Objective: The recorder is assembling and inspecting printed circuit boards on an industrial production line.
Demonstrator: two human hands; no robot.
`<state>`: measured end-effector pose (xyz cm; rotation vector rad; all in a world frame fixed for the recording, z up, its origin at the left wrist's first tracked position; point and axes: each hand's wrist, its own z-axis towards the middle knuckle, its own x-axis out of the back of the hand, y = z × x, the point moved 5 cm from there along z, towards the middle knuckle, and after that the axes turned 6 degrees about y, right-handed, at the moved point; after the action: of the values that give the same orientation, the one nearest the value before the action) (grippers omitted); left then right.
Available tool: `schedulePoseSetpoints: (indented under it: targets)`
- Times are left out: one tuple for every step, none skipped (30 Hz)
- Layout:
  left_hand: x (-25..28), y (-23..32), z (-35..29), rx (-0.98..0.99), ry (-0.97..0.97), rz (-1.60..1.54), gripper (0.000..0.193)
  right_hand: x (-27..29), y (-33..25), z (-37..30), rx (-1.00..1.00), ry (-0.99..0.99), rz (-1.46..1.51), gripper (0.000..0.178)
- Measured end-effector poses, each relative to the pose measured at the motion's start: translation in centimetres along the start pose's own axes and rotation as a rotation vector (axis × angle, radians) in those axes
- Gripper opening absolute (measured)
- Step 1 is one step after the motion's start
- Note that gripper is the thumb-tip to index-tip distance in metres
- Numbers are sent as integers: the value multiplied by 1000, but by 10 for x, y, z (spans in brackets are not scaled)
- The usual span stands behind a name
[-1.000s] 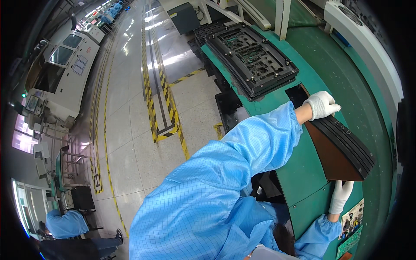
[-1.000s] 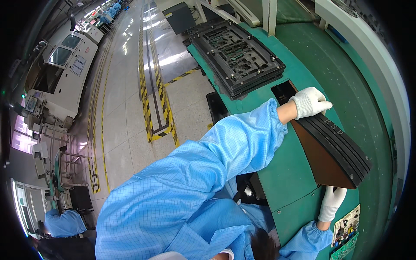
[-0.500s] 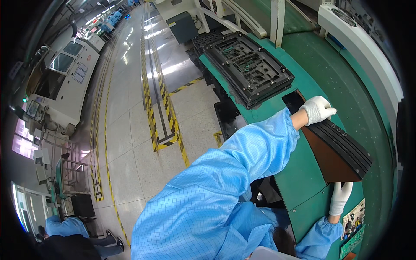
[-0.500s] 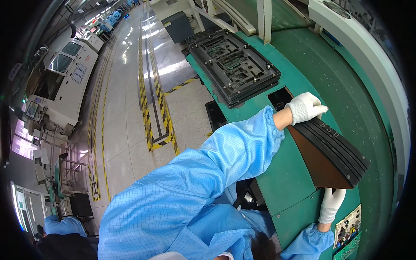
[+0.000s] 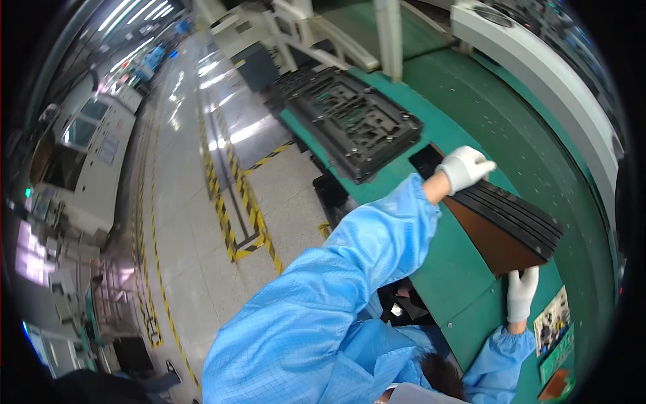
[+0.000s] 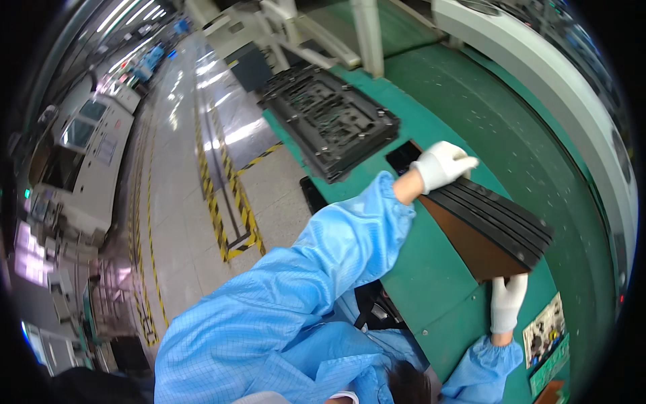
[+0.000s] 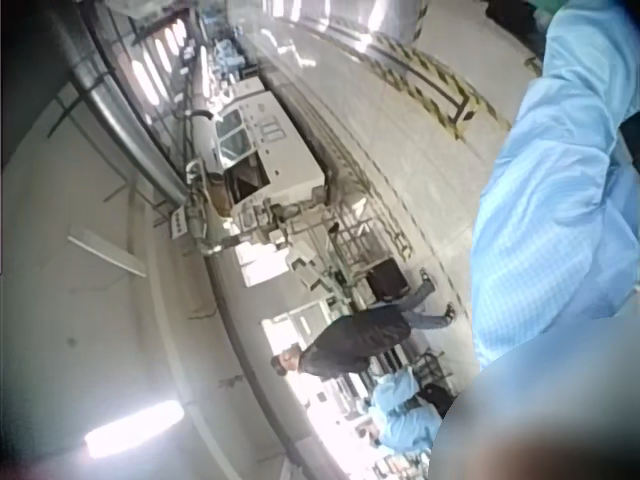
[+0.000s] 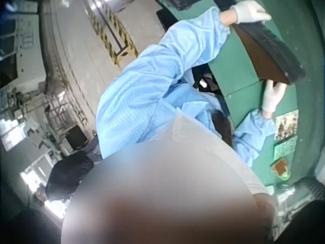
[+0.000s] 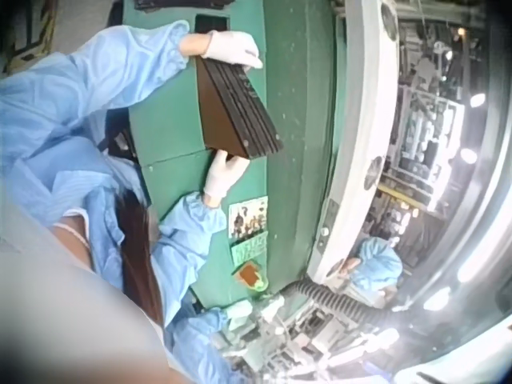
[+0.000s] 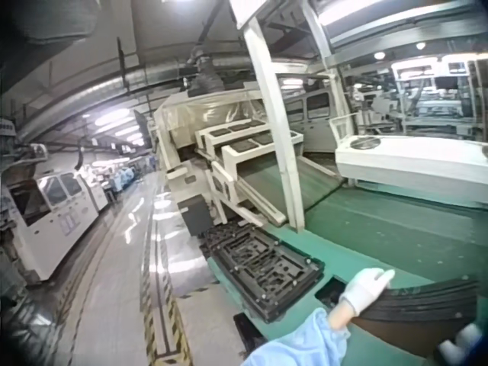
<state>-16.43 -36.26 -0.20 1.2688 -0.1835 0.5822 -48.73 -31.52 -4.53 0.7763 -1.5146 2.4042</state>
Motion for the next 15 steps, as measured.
schedulePoseSetpoints:
  targets:
    - [1, 0, 0, -81, 46, 47, 42, 1, 11, -3, -7, 26, 5, 39]
    - [-3, 5, 0, -18, 20, 37, 45, 2, 19, -6, -18, 75, 104, 44]
    - [-13, 17, -1, -8, -34, 152, 35, 5, 7, -8, -4, 71, 83, 47]
    - [0, 6, -7, -633, 88, 615, 22, -5, -26, 5, 109, 30, -141, 50]
    - [-4, 11, -9, -625, -25, 735, 13, -2, -46, 7, 139, 2, -204, 51]
    - [5, 10, -11, -673, 10, 729, 18, -3, -69, 11, 280, 104, -209, 45]
    - [15, 14, -11, -188, 19, 277, 30, 0, -72, 10, 240, 40, -231, 41]
    - [20, -6, -8, 74, 27, 111, 42, -6, -68, 11, 314, 74, -169, 38]
    - [18, -1, -4, -15, 19, 59, 41, -5, -59, 14, 297, 58, -182, 36]
    - [11, 7, -5, -4, 36, 49, 39, -1, -50, 12, 329, 116, -176, 34]
    - [12, 2, -3, 0, 10, 15, 39, 0, -50, 10, 334, 132, -149, 34]
    - [10, 4, -4, -2, 13, -53, 41, 1, -48, 8, 350, 158, -162, 35]
    - [12, -9, 0, 31, 6, -30, 42, 1, -48, 8, 354, 157, -151, 34]
    - [4, -11, 1, 36, 0, -74, 43, 4, -45, 4, 351, 192, -171, 33]
    - [4, -6, 0, 37, 12, -67, 43, 5, -46, 3, 342, 208, -178, 31]
